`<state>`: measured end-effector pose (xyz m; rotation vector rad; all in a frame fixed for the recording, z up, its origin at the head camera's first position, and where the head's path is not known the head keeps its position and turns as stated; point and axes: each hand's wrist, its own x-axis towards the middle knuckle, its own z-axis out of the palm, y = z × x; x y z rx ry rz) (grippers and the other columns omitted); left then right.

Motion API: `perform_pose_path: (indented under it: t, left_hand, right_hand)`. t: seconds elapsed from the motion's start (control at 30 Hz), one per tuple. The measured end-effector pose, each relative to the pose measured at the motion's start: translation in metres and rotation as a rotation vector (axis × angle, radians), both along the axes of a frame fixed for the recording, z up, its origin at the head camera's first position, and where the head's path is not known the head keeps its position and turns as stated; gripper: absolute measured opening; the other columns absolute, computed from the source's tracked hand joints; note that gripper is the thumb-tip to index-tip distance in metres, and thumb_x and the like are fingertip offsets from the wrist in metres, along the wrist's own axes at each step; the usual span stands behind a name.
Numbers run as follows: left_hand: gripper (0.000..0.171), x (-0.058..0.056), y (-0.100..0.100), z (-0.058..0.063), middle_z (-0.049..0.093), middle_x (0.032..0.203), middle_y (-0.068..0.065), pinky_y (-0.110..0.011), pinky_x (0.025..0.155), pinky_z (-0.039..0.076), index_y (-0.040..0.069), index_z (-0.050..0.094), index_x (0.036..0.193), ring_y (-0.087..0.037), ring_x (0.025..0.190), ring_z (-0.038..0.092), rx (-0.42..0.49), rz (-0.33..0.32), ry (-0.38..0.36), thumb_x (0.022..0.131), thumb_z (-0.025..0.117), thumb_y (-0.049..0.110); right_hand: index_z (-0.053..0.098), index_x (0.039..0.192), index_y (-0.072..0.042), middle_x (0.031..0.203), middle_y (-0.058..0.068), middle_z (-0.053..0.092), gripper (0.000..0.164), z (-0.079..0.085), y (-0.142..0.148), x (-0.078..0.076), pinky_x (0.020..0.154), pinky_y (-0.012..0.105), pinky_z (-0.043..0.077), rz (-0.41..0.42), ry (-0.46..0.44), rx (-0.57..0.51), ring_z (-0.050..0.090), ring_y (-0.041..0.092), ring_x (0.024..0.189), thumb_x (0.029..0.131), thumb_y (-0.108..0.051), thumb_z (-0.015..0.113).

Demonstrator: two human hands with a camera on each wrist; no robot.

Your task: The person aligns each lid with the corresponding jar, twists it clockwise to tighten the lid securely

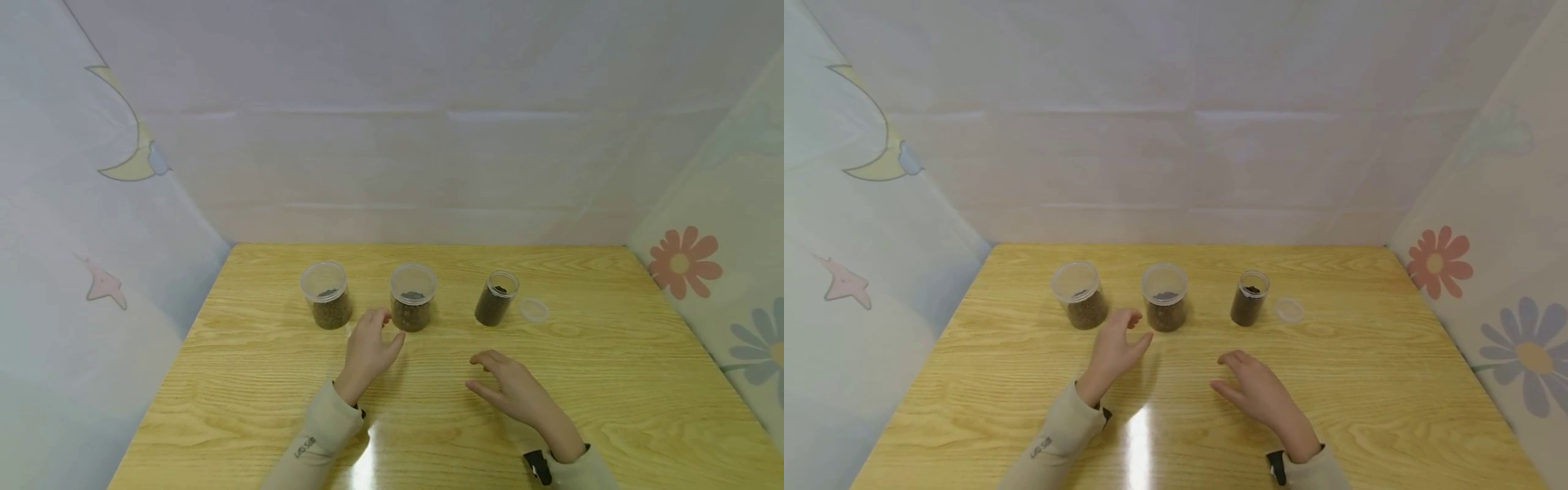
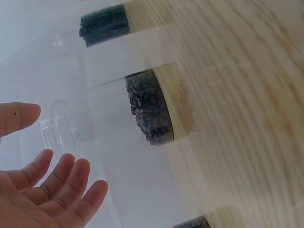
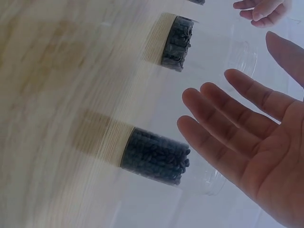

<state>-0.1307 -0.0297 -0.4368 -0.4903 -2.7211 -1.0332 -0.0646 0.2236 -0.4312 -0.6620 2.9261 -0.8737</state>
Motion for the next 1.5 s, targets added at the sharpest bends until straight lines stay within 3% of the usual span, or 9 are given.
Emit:
perform_pose_path:
  t: [0.17,0.43,0.9,1.13,1.5]
  left_hand:
    - [0.029,0.004,-0.001,-0.001,0.059,0.091,-0.011,-0.033,0.065,0.049,0.001,0.059,0.1,-0.023,0.082,0.057,0.012,-0.017,0.033,0.081,0.07,0.019]
    - [0.029,0.008,-0.002,-0.003,0.06,0.094,-0.011,-0.035,0.066,0.05,0.001,0.06,0.101,-0.022,0.084,0.058,-0.002,-0.038,0.084,0.08,0.071,0.019]
    - [0.03,0.009,-0.003,-0.006,0.06,0.097,-0.012,-0.036,0.07,0.05,0.002,0.059,0.102,-0.023,0.086,0.058,0.011,-0.083,0.08,0.08,0.071,0.017]
    - [0.03,0.011,-0.003,-0.008,0.061,0.097,-0.012,-0.037,0.071,0.05,0.001,0.059,0.103,-0.023,0.087,0.059,0.004,-0.099,0.073,0.08,0.071,0.017]
    - [0.033,0.014,-0.003,-0.011,0.06,0.102,-0.011,-0.038,0.076,0.05,0.001,0.057,0.106,-0.025,0.093,0.059,-0.002,-0.135,0.059,0.081,0.07,0.017]
  right_hand:
    - [0.062,0.106,0.0,0.104,0.011,0.064,0.034,-0.001,0.005,-0.001,0.066,0.03,0.051,-0.007,-0.016,-0.009,0.063,0.024,0.081,0.087,-0.028,0.064]
    - [0.061,0.109,0.003,0.105,0.013,0.064,0.037,-0.001,0.017,-0.002,0.064,0.032,0.052,-0.061,0.006,-0.001,0.062,0.026,0.083,0.085,-0.025,0.066]
    - [0.058,0.114,0.006,0.109,0.019,0.062,0.042,-0.006,0.045,-0.009,0.066,0.039,0.052,-0.12,-0.039,0.023,0.061,0.029,0.085,0.086,-0.024,0.065]
    - [0.057,0.115,0.007,0.106,0.022,0.062,0.042,-0.007,0.056,-0.016,0.063,0.038,0.051,-0.114,-0.009,0.061,0.061,0.029,0.082,0.086,-0.022,0.065]
    - [0.054,0.118,0.008,0.102,0.026,0.06,0.045,-0.007,0.078,-0.028,0.061,0.041,0.051,-0.184,-0.05,0.149,0.061,0.032,0.08,0.088,-0.024,0.063]
